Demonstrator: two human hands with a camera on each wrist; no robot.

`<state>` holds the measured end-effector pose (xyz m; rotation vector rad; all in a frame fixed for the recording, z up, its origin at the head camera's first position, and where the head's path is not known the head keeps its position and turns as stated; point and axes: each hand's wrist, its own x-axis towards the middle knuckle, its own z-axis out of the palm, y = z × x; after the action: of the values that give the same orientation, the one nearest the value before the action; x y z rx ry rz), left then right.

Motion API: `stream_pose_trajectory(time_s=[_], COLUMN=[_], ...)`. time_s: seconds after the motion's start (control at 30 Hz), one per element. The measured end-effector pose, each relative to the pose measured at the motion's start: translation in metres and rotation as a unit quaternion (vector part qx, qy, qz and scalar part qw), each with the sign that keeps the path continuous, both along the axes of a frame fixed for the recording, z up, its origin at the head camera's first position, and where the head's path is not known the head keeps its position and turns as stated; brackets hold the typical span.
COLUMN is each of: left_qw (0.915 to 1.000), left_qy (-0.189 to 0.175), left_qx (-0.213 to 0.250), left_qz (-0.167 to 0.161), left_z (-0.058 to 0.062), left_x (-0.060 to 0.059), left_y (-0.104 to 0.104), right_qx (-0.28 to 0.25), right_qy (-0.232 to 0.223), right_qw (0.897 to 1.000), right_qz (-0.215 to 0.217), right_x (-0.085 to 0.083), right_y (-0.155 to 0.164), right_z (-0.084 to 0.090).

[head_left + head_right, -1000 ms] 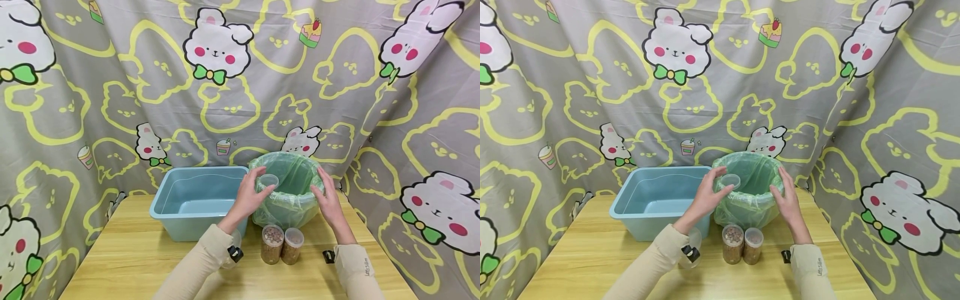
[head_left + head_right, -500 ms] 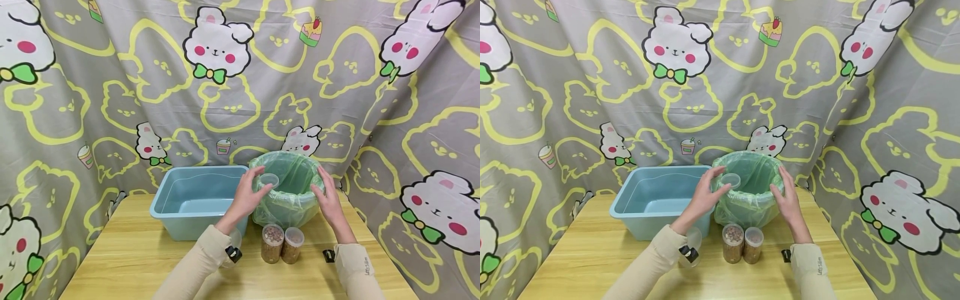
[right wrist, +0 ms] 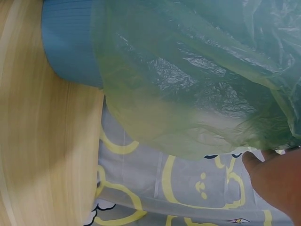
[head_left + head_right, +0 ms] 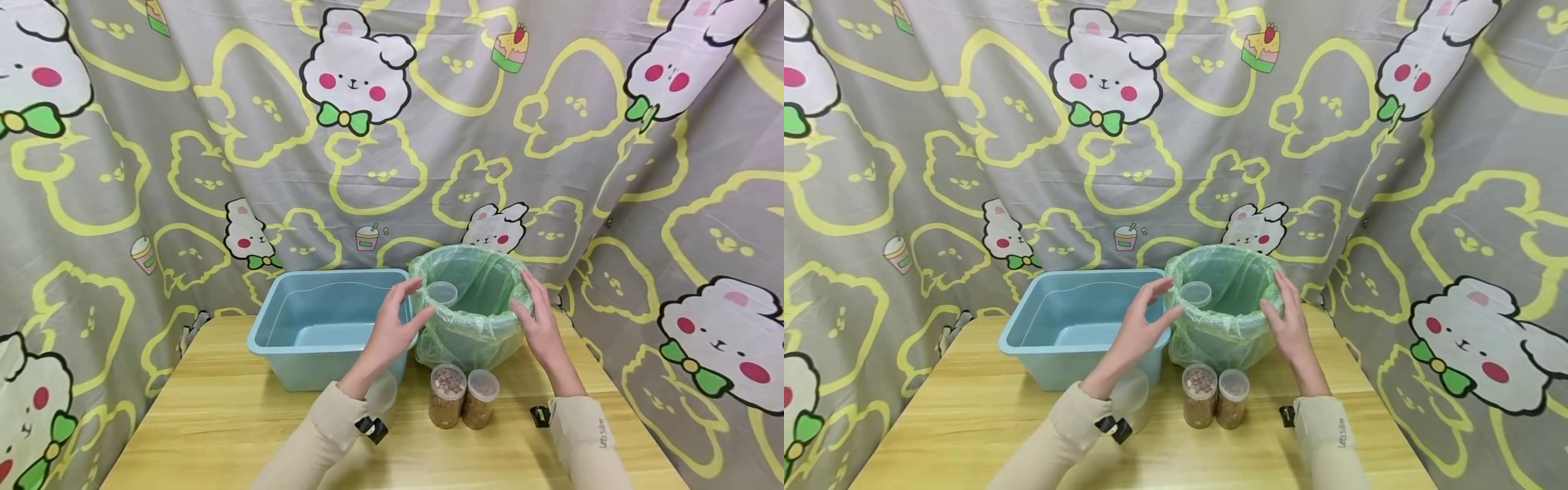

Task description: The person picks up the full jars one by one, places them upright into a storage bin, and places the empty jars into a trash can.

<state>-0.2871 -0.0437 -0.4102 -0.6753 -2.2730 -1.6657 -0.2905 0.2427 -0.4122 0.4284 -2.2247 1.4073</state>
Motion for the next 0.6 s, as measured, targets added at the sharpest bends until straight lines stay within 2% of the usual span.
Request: stream_pose_trajectory(time_s=[0.1,0.2,0.37,0.6], left_qw=[0.9999,0.9993,0.9993,0.9990], left_qy=[0.014,0.031,0.030,0.036], left_qx=[0.005,0.009,0.016,0.001], left_qz=[0.006,0.016,0.017,0.028], left_z=[-0.005,-0.009,-0.014,-0.026], left_x=[0.006,0.013,0.027,0.042], left_y=[-0.004,-0.009,-0.022,-0.041], right_qx=[0.001,0.006,0.012,0.009], right_qy=[-0.002,-0.004,-0.002,-0.003], right_qw=[1.000,1.000,1.000,1.000], right_qz=[0.001,-0.006,-0.012,-0.008], right_x=[-0.001,-0.010,-0.026,-0.025], right_y=[0.000,0.004,0.012,0.016], right_z=[-0.001,-0.012,-0.028,-0.028])
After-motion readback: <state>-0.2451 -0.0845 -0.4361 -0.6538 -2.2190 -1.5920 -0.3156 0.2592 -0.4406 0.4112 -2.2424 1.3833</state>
